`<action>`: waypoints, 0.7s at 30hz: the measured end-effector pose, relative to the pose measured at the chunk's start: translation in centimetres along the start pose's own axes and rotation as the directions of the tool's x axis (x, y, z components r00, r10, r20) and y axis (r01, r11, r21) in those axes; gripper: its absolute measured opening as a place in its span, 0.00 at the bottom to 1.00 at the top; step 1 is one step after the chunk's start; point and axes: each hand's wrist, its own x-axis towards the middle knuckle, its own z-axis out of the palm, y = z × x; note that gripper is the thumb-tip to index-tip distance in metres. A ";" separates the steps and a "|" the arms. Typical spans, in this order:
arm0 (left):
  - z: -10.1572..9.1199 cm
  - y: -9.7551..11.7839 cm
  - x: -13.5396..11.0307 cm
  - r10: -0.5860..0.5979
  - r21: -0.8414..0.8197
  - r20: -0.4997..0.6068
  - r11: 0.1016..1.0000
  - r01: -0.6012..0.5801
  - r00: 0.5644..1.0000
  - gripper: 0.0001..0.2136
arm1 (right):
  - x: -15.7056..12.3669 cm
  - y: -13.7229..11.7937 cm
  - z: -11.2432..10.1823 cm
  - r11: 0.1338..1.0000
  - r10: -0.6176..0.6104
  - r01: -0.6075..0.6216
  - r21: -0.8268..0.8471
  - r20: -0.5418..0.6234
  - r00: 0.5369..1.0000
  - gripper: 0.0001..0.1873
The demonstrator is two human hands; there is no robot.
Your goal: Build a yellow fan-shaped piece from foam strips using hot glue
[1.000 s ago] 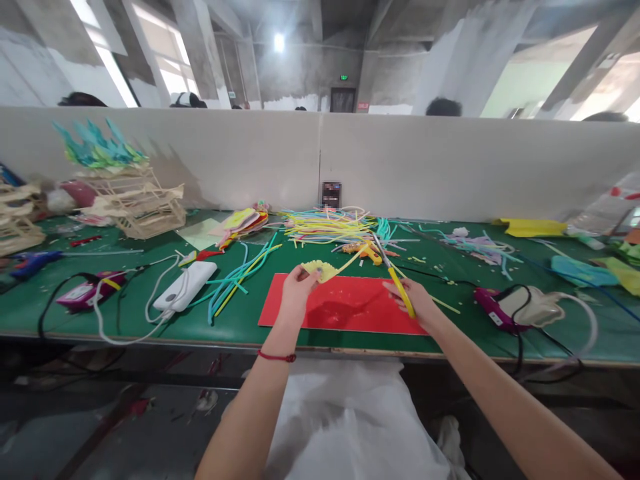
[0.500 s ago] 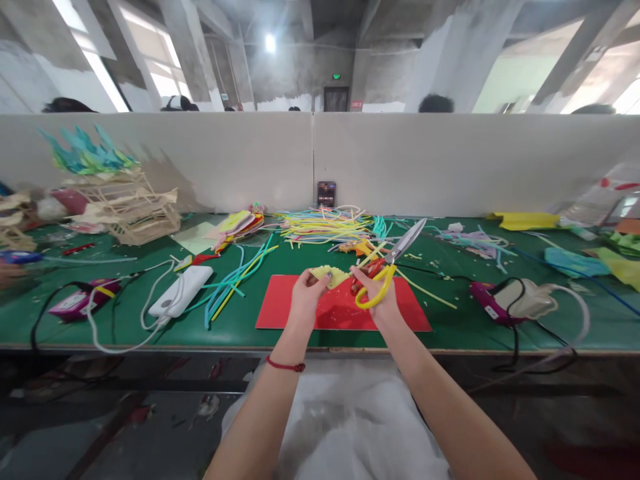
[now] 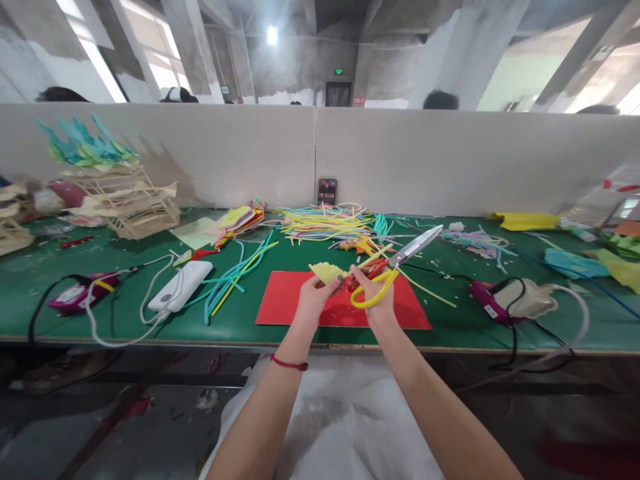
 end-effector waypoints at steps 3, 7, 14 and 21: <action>0.2 -0.1 -0.2 0.020 -0.016 -0.014 1.000 -0.020 1.000 0.18 | -0.3 0.0 0.0 1.000 -0.015 0.015 -0.012 -0.010 1.000 0.20; 0.5 0.0 -0.4 0.035 -0.032 -0.071 0.999 -0.038 0.997 0.17 | -0.9 -0.1 0.1 0.999 -0.050 0.050 0.002 -0.011 0.999 0.20; 0.6 -0.4 -0.3 0.004 0.016 -0.069 1.000 -0.003 0.998 0.14 | -1.1 0.1 0.1 0.995 -0.098 0.098 -0.010 -0.010 0.995 0.20; 0.7 0.6 -1.0 -0.029 0.057 -0.051 0.998 0.032 0.998 0.10 | -1.1 0.3 0.2 0.996 -0.084 0.085 0.009 -0.030 0.996 0.21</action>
